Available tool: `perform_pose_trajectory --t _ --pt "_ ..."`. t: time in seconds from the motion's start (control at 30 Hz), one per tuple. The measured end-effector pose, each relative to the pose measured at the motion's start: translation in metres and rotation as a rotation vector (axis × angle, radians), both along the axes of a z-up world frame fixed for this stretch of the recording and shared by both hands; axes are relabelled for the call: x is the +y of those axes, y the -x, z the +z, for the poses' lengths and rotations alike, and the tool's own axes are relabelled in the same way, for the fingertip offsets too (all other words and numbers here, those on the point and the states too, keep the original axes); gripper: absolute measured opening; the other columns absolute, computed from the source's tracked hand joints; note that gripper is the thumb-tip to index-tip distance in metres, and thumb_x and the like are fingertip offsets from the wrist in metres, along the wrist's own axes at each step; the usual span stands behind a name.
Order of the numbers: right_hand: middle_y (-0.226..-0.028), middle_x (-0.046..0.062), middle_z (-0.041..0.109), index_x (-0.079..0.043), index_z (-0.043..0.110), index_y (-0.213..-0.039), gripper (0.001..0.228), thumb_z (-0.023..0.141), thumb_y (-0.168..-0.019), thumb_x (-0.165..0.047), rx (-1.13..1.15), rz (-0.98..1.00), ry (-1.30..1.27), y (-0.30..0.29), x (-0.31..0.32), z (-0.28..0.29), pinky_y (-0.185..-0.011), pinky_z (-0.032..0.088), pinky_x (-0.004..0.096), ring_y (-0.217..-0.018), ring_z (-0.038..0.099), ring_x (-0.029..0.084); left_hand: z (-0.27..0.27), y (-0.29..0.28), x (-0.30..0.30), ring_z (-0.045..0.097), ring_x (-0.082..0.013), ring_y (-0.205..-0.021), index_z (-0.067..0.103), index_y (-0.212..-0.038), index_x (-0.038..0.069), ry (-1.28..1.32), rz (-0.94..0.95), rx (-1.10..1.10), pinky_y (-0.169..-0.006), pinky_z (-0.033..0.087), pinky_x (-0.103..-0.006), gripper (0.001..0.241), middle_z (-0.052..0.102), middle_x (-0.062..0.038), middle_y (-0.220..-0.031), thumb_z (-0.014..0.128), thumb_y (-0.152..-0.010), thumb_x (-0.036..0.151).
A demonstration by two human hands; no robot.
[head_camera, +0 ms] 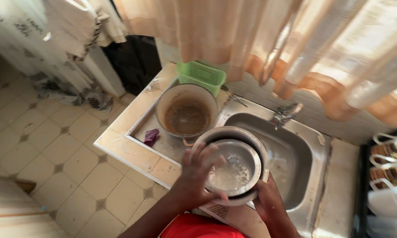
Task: Washing and rinsing various kitchen pots and a strainer in a sink.
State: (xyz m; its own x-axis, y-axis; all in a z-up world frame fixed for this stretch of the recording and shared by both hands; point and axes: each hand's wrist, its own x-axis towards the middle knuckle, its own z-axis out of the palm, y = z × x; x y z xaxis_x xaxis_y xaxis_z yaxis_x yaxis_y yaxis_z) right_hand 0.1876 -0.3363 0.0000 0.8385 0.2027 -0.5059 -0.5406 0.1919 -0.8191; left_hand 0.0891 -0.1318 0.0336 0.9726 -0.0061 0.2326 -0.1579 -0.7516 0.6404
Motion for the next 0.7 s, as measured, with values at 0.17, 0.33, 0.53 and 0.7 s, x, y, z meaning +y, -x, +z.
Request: perform_pose_trajectory --t 0.17,0.33,0.53,0.7 --pt "-0.096 0.02 0.062 -0.007 0.056 -0.125 0.05 0.056 -0.077 0.005 0.046 0.098 0.036 0.016 0.022 0.03 -0.068 0.044 0.046 -0.085 0.055 0.033 -0.005 0.02 0.045 0.046 -0.0323 -0.138 0.035 -0.152 0.009 0.422 0.536 -0.02 -0.112 0.042 -0.0489 0.08 0.045 -0.017 -0.151 0.066 -0.087 0.044" --pt "-0.099 0.021 0.061 0.002 0.057 -0.123 0.055 0.054 -0.07 0.013 -0.047 0.199 -0.101 0.027 0.056 0.059 -0.074 0.047 0.039 -0.09 0.059 0.03 0.027 0.052 0.081 0.062 -0.0226 -0.08 0.065 -0.13 0.007 1.382 0.715 0.411 -0.064 0.047 -0.0343 0.047 0.068 -0.011 -0.099 0.063 -0.086 0.023" --pt "-0.134 0.012 0.063 -0.001 0.056 -0.139 0.068 0.073 -0.076 -0.02 -0.022 0.666 -0.269 0.007 0.095 0.059 -0.086 0.056 0.047 -0.109 0.067 0.028 -0.039 0.1 0.144 0.062 -0.0286 -0.077 0.062 -0.12 -0.002 1.506 0.728 0.284 -0.064 0.045 -0.0373 0.053 0.066 -0.017 -0.091 0.05 -0.069 -0.003" --pt "-0.119 0.015 0.062 -0.004 0.056 -0.123 0.039 0.065 -0.086 -0.013 0.204 0.368 -0.211 -0.023 0.126 0.013 -0.092 0.052 0.053 -0.107 0.064 0.04 -0.087 0.126 0.183 0.05 -0.0243 -0.066 0.058 -0.108 0.004 1.537 0.874 0.213 -0.054 0.039 -0.0374 0.038 0.055 -0.011 -0.079 0.052 -0.071 -0.001"
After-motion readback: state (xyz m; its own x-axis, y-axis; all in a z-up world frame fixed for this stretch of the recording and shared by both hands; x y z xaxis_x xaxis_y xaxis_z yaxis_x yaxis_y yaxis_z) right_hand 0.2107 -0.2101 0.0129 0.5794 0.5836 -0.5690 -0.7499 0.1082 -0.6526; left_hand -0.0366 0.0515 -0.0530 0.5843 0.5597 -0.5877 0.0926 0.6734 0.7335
